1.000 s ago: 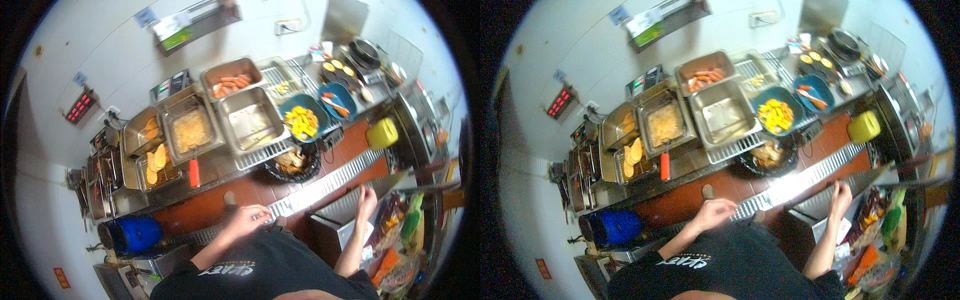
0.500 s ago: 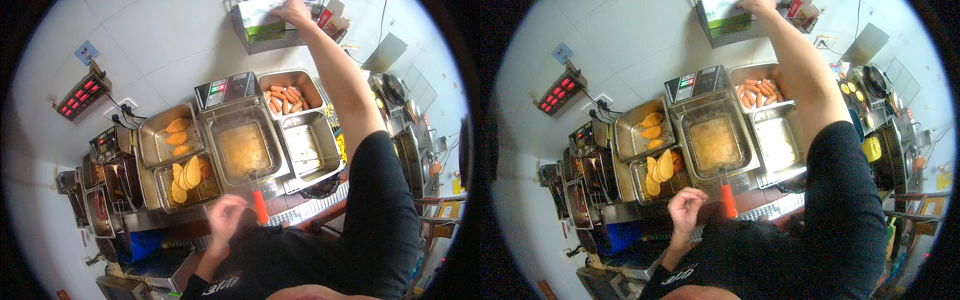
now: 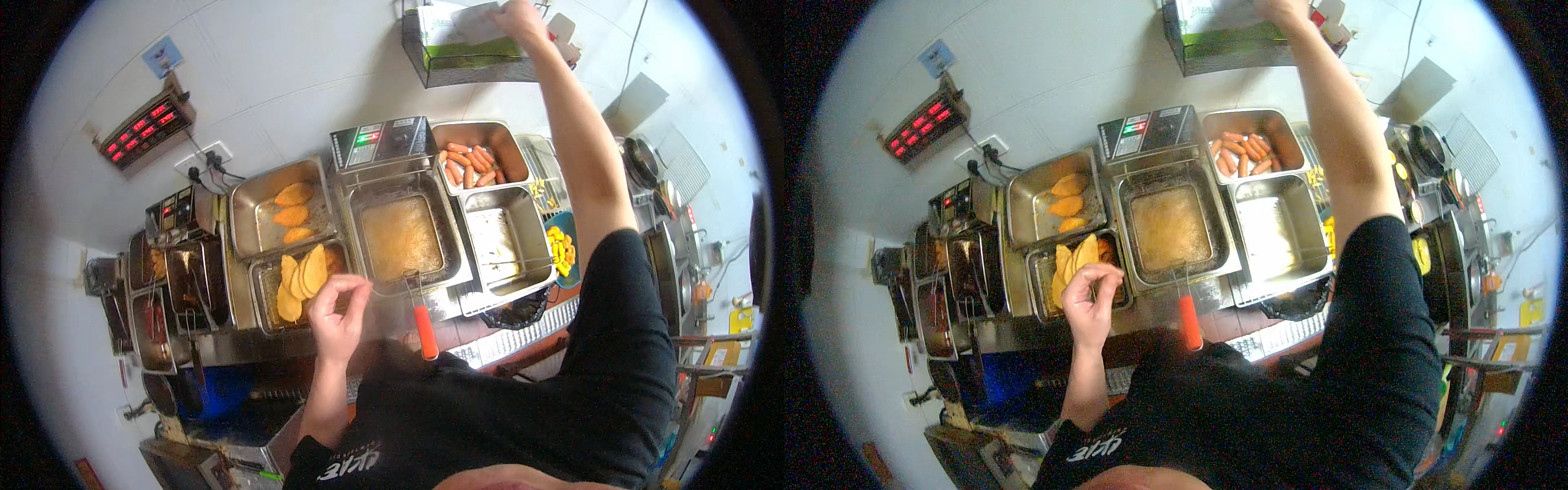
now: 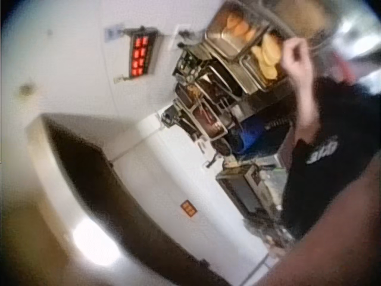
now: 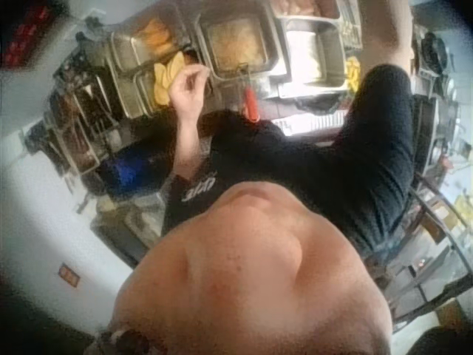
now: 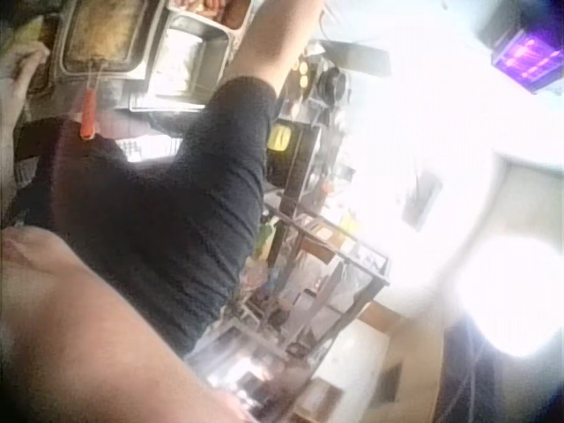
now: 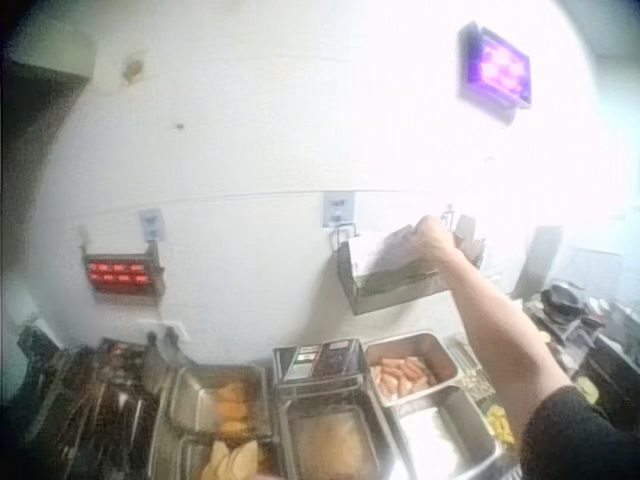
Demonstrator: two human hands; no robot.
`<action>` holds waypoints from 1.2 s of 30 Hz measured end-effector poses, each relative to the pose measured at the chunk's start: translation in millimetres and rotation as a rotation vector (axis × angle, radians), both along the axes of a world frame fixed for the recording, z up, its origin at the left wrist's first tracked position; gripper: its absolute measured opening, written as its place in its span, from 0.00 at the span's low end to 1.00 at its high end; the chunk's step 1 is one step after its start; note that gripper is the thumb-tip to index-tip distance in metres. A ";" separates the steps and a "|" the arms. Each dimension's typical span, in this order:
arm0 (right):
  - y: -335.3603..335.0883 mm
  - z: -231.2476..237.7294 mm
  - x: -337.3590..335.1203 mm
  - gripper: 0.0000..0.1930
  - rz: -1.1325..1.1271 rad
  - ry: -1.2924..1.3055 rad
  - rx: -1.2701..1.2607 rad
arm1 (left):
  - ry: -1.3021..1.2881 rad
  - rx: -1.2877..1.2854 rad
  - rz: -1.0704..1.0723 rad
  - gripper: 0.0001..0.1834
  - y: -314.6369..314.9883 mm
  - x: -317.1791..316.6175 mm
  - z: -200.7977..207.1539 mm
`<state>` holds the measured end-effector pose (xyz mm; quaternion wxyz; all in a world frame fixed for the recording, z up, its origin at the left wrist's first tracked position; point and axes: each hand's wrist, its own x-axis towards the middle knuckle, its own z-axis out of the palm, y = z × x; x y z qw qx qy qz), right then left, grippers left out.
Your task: The person assembles a burger by placing lettuce, tomato, and cheese on a bun, then wraps it in paper. They also scoop fried items into containers, place them in bags, and attach receipts to the packages.
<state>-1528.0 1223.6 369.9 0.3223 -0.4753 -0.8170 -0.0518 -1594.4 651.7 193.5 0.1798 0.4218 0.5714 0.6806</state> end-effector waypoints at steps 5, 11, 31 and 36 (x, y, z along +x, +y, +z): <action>-268.7 2.3 34.7 0.20 0.665 0.092 -0.354 | 0.304 -0.005 0.131 0.44 28.4 24.3 29.3; -443.7 -105.5 46.5 0.11 1.193 0.538 -1.139 | -0.122 0.115 0.160 0.30 -28.0 24.1 6.6; -717.9 -181.3 -221.8 0.09 0.914 0.443 -1.238 | -0.215 -0.058 0.392 0.15 -293.3 -241.8 -44.6; -747.0 -177.5 -259.2 0.10 1.013 0.350 -1.059 | -0.270 -0.105 0.345 0.09 -330.2 -291.1 -52.6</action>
